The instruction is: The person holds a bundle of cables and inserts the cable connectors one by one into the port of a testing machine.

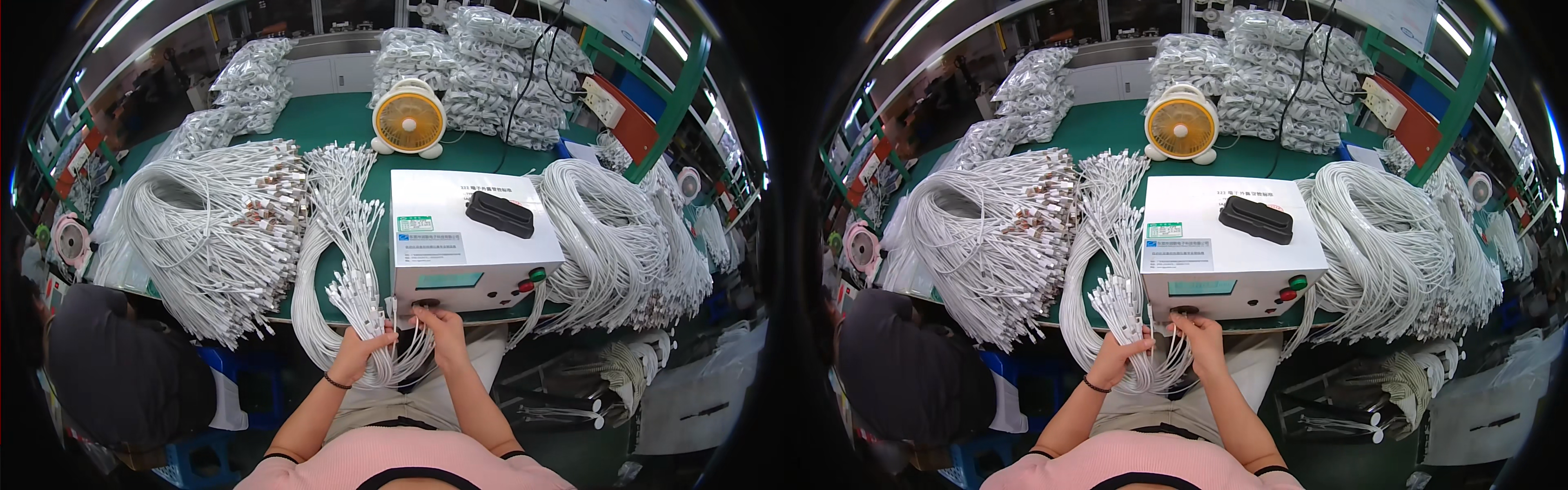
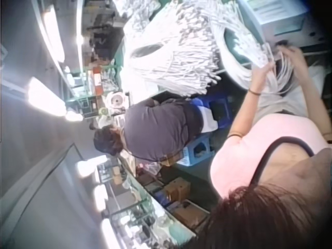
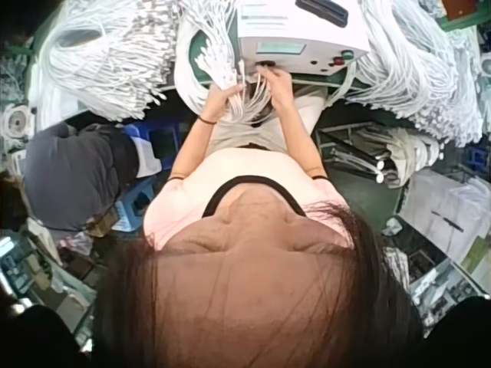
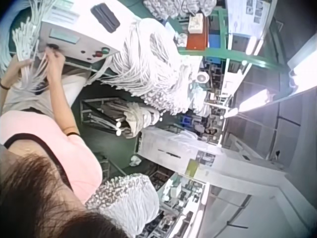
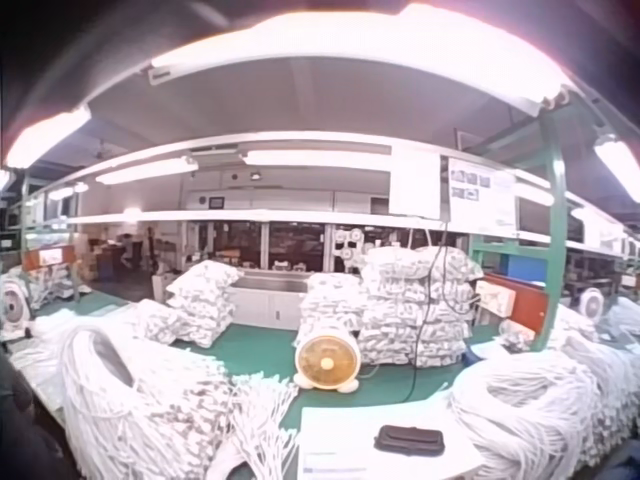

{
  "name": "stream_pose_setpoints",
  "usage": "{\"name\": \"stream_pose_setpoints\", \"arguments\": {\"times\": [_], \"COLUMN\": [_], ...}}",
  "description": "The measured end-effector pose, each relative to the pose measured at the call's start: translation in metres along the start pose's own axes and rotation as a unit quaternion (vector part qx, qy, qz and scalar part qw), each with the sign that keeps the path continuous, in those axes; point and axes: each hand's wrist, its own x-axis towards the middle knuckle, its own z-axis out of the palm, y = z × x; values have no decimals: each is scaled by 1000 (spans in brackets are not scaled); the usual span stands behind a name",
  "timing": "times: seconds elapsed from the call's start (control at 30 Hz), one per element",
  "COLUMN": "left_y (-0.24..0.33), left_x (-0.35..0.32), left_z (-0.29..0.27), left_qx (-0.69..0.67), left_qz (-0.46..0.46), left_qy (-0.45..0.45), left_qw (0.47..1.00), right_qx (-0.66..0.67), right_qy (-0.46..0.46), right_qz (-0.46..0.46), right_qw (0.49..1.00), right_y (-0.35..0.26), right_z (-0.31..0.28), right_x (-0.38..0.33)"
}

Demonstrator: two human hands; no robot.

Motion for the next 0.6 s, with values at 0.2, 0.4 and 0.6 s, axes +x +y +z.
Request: {"name": "stream_pose_setpoints", "arguments": {"times": [0.2, 0.4, 0.6], "left_y": [-6, -9, 0], "left_x": [-4, -6, -2], "left_z": [-2, -9, -10], "left_qx": [28, 106, 27], "left_qz": [-15, -25, -50], "left_qy": [-13, -45, -50], "left_qw": [999, 993, 997], "right_qx": [-61, -75, -65], "right_qy": [-85, -48, -4], "right_qz": [45, -39, -66], "right_qw": [993, 995, 996], "right_y": [-7, 0, 16], "right_z": [-4, 8, -5], "right_x": [-2, -19, -9]}}
